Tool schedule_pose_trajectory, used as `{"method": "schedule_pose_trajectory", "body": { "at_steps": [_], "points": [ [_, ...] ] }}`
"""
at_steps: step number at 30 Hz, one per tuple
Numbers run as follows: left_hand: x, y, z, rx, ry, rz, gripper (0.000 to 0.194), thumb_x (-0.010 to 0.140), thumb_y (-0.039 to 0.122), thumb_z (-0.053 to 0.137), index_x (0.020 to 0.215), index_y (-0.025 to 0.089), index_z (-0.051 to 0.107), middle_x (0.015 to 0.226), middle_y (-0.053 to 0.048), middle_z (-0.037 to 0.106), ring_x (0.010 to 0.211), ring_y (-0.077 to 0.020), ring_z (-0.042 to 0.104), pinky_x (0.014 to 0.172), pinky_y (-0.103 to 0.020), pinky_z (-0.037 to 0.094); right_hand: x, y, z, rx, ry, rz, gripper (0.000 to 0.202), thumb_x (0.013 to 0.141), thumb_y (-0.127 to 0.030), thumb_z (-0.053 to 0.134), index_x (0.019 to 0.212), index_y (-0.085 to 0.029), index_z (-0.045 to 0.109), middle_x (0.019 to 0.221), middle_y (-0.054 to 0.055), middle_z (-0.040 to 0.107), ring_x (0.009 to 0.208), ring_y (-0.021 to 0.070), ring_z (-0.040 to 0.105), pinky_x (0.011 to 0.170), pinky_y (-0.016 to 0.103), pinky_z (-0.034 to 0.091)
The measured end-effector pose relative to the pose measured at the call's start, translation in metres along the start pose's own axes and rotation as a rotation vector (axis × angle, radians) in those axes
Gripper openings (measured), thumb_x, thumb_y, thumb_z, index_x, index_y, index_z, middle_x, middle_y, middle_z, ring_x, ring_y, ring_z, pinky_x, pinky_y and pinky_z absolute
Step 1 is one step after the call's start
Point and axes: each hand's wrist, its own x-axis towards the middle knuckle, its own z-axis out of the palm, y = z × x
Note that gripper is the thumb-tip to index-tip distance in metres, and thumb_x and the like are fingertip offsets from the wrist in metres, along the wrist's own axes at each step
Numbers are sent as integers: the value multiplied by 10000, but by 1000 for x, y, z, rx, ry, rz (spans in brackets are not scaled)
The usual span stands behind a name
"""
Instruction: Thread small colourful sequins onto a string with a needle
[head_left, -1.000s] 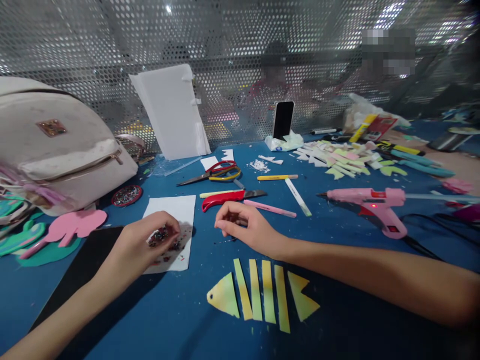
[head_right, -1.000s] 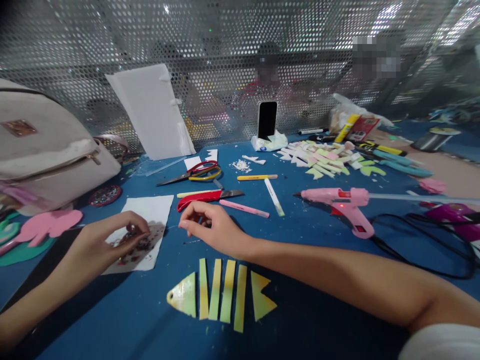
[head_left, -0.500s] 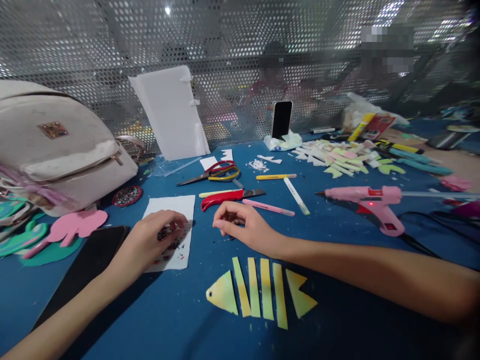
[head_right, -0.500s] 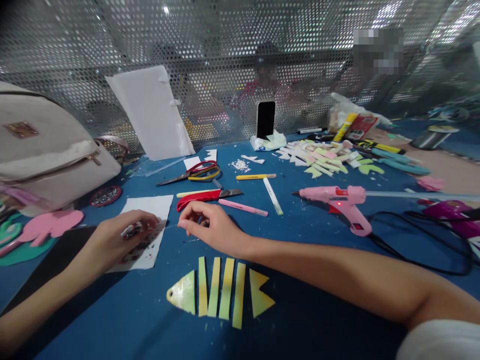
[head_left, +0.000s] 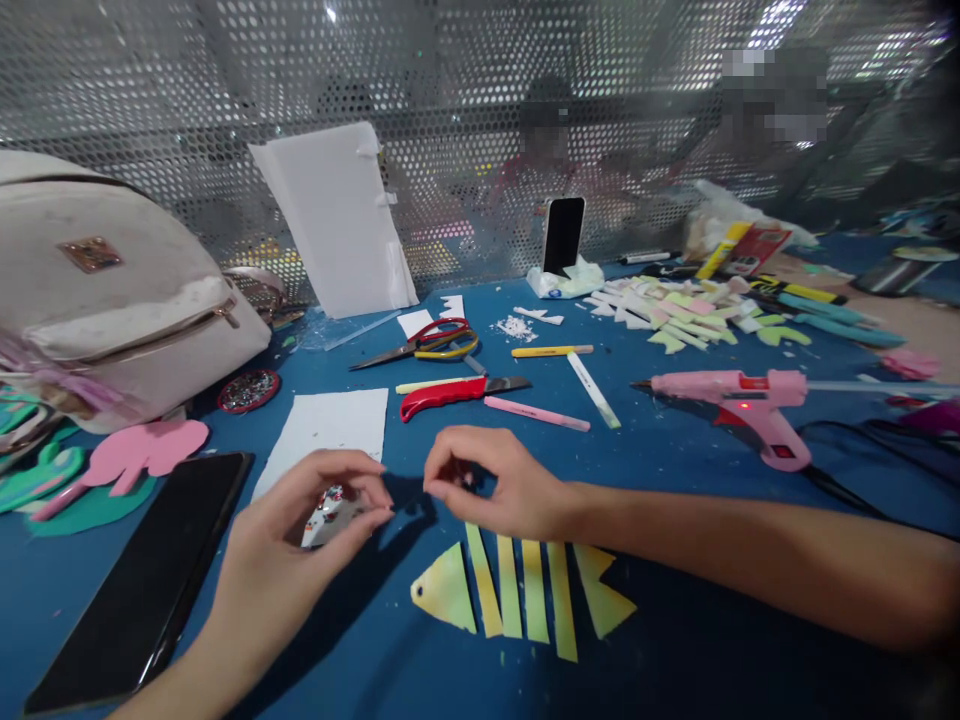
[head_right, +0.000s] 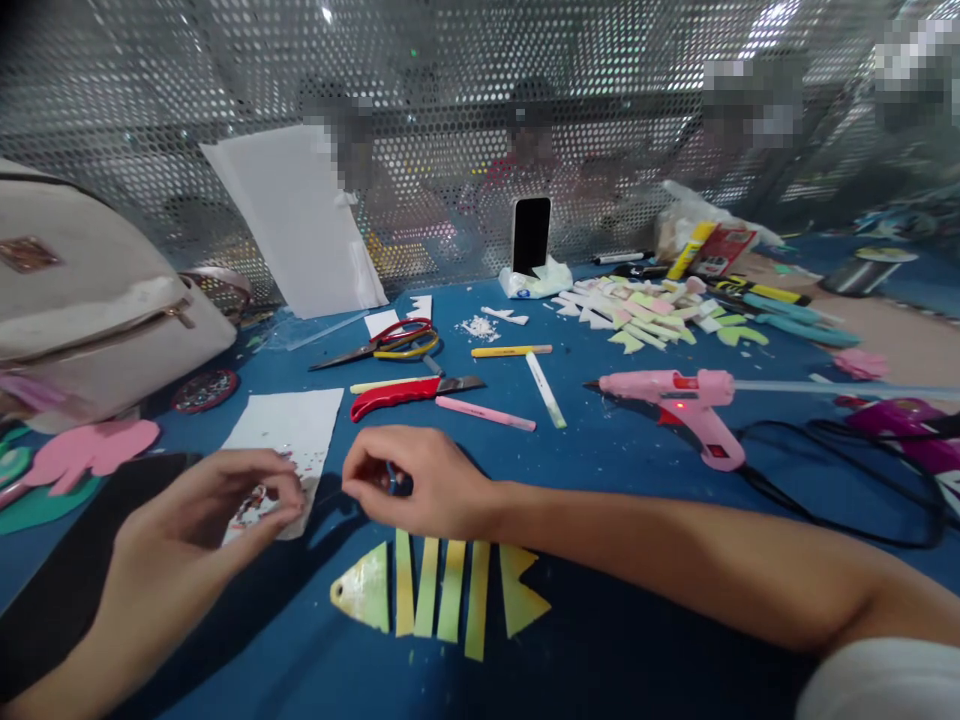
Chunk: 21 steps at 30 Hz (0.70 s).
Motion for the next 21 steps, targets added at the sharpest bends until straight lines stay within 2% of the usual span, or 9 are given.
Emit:
{"method": "schedule_pose_trajectory", "body": {
  "at_steps": [3, 5, 9, 17, 21],
  "points": [
    [-13, -5, 6, 16, -45, 55, 213, 885, 181, 712, 1065, 281, 657, 876, 34, 724, 822, -143, 698, 816, -232, 567, -2, -2, 2, -91, -47, -195, 90, 918, -169, 566, 833, -183, 588, 752, 8, 613, 683, 116, 528, 658, 241, 439],
    [-17, -10, 6, 35, -68, 75, 243, 889, 173, 713, 1088, 297, 648, 897, 44, 732, 831, -138, 701, 823, -225, 565, -2, -1, 3, -127, -39, -245, 98, 910, -159, 564, 816, -185, 576, 728, 4, 606, 672, 117, 524, 660, 244, 438],
    [-16, -12, 5, 44, -87, 103, 250, 884, 188, 727, 1091, 302, 645, 883, 47, 731, 822, -144, 707, 805, -225, 576, -2, 1, 4, -156, -5, -245, 117, 880, -123, 581, 787, -186, 548, 701, -7, 584, 664, 109, 519, 654, 236, 429],
    [-17, -6, 8, 29, -63, 46, 204, 887, 202, 708, 1053, 307, 654, 866, 45, 730, 822, -152, 700, 800, -252, 571, -3, 1, 3, -180, -52, -239, 138, 906, -157, 544, 781, -209, 516, 690, -12, 593, 643, 117, 504, 649, 250, 435],
    [-15, -9, 7, 50, -74, 76, 205, 881, 195, 710, 1051, 295, 654, 859, 34, 734, 805, -162, 706, 766, -267, 587, -2, 1, 3, -187, -57, -245, 139, 898, -145, 551, 780, -208, 513, 684, -18, 581, 637, 112, 491, 632, 246, 421]
  ]
}}
